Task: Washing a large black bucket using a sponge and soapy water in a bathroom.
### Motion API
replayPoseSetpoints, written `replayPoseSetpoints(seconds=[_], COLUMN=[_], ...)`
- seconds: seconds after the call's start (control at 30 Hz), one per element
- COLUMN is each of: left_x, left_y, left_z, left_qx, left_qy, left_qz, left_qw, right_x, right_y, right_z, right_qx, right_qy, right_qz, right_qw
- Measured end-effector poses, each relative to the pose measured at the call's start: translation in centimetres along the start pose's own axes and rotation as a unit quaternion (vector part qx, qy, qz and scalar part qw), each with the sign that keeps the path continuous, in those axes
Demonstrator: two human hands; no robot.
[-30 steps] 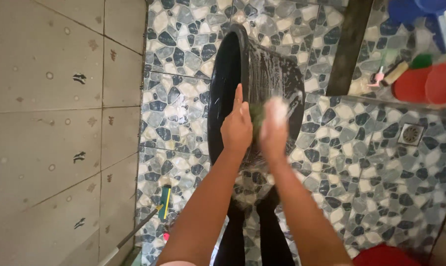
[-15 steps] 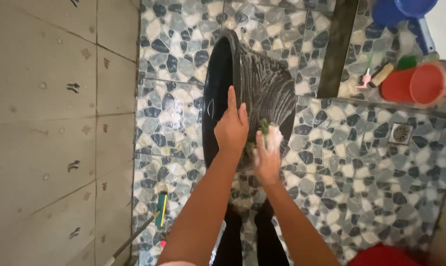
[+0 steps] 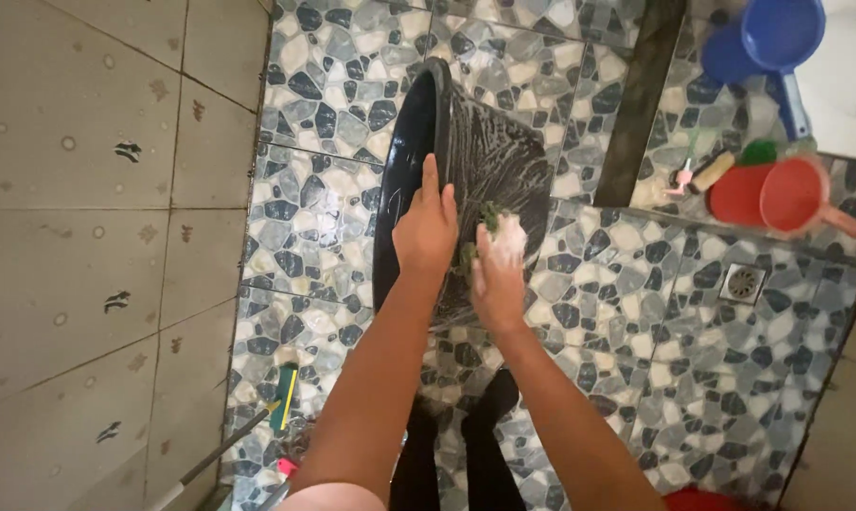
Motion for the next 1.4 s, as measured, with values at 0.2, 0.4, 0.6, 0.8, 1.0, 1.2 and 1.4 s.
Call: replayPoseSetpoints(seconds=[0.2, 0.4, 0.6, 0.8, 1.0, 1.2, 1.4], left_x=[-1.3, 0.8, 2.7, 2.0, 3.1, 4.8, 8.3], left_y=[-0.7, -0.1, -0.4, -0.9, -0.5, 1.7, 4.8], left_z=[-0.6, -0.3, 2.3, 4.2, 7.5, 14.3, 22.0], left_qx=[0.044, 0.059, 0.053, 0.018, 0.032, 0.046, 0.101], left_qy=[-0.035, -0.045, -0.056, -0.037, -0.043, -0.017, 0.018], left_qz=[-0.006, 0.012, 0.015, 0.025, 0.044, 0.082, 0.120], left_qw=[0.998, 0.997, 0.997, 0.999, 0.998, 0.995, 0.987], right_x=[-9.1, 1.5, 1.1, -5.8, 3.4, 0.6, 4.1], right_y=[2.3, 0.1, 2.1, 2.7, 3.2, 4.7, 2.1], right_z=[-8.1, -7.7, -6.1, -10.6, -3.8, -8.0, -2.5], right_qx=[0.058, -0.023, 0.011, 0.237, -0.006, 0.143, 0.047], right_qy=[0.132, -0.021, -0.099, 0.355, 0.020, 0.222, 0.085], right_qz=[-0.031, -0.100, -0.034, -0.047, -0.182, -0.214, -0.224], right_qw=[0.989, 0.995, 0.994, 0.903, 0.983, 0.940, 0.970])
Point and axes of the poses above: each hand's wrist, its own z-axis away from the middle knuckle, its own y-axis out of the palm, x = y × z, the point moved 8 cm from there along -z, towards the middle knuckle, and after that the axes turned 7 degrees about x, right-handed, at the moved point
